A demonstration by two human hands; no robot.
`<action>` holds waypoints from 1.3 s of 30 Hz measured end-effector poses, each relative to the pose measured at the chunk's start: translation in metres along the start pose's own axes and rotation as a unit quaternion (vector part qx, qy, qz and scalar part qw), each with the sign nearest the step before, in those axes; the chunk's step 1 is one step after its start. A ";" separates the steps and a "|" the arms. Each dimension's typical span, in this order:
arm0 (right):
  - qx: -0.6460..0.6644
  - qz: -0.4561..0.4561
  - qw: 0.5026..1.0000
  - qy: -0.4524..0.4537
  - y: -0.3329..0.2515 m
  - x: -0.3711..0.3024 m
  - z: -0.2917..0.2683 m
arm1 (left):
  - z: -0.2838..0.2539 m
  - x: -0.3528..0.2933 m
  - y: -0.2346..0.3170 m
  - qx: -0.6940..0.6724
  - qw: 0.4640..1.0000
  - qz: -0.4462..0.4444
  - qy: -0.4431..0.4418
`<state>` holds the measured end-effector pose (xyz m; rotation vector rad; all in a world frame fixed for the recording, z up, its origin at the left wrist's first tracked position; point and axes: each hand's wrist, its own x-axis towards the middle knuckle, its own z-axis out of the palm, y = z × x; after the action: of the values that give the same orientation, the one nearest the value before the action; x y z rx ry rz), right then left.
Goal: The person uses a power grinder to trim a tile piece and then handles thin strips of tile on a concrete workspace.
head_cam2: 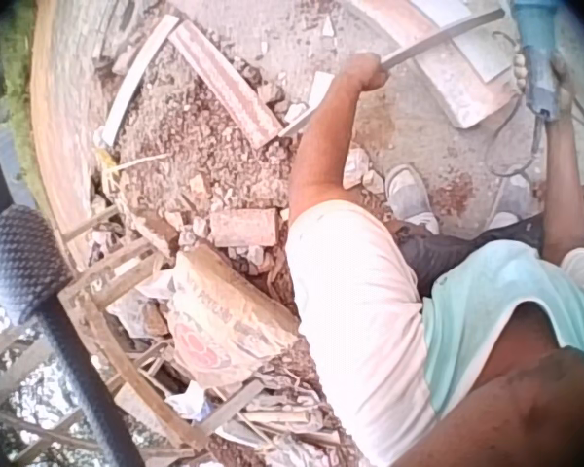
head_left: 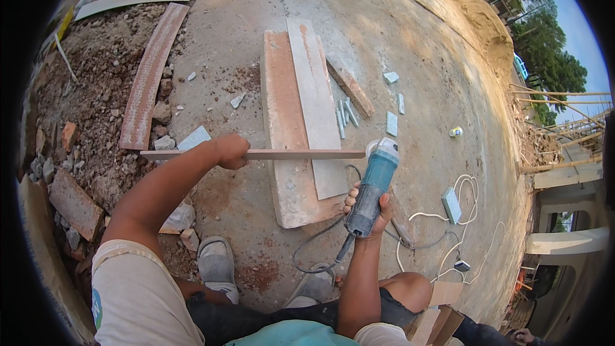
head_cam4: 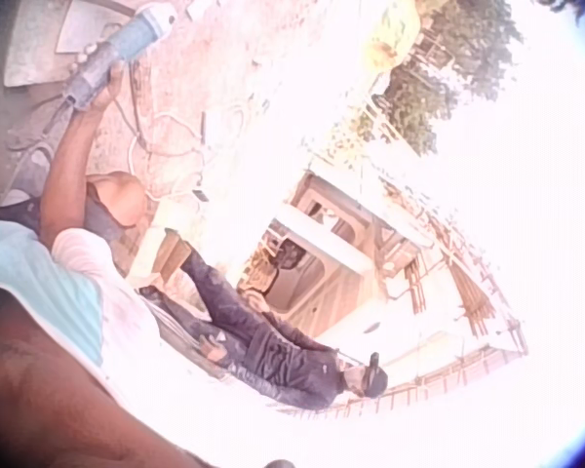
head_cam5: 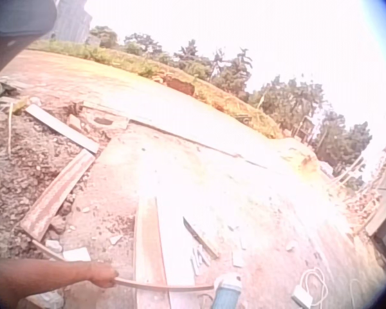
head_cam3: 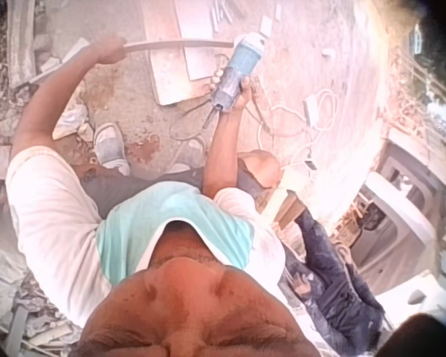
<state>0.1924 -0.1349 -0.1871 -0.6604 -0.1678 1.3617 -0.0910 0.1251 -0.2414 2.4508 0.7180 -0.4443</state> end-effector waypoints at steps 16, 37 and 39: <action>0.019 0.000 1.000 -0.015 -0.004 0.000 -0.005 | -0.003 -0.001 0.003 0.007 1.000 0.000 -0.001; 0.022 -0.011 0.999 -0.021 -0.008 -0.001 -0.010 | 0.007 0.001 -0.003 -0.007 0.999 0.017 0.026; 0.029 -0.010 0.999 -0.026 -0.007 -0.003 -0.004 | 0.010 -0.001 -0.005 -0.007 1.000 0.017 0.023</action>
<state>0.1995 -0.1400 -0.1861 -0.5742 -0.1758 1.3594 -0.0964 0.1228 -0.2512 2.4644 0.6937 -0.3697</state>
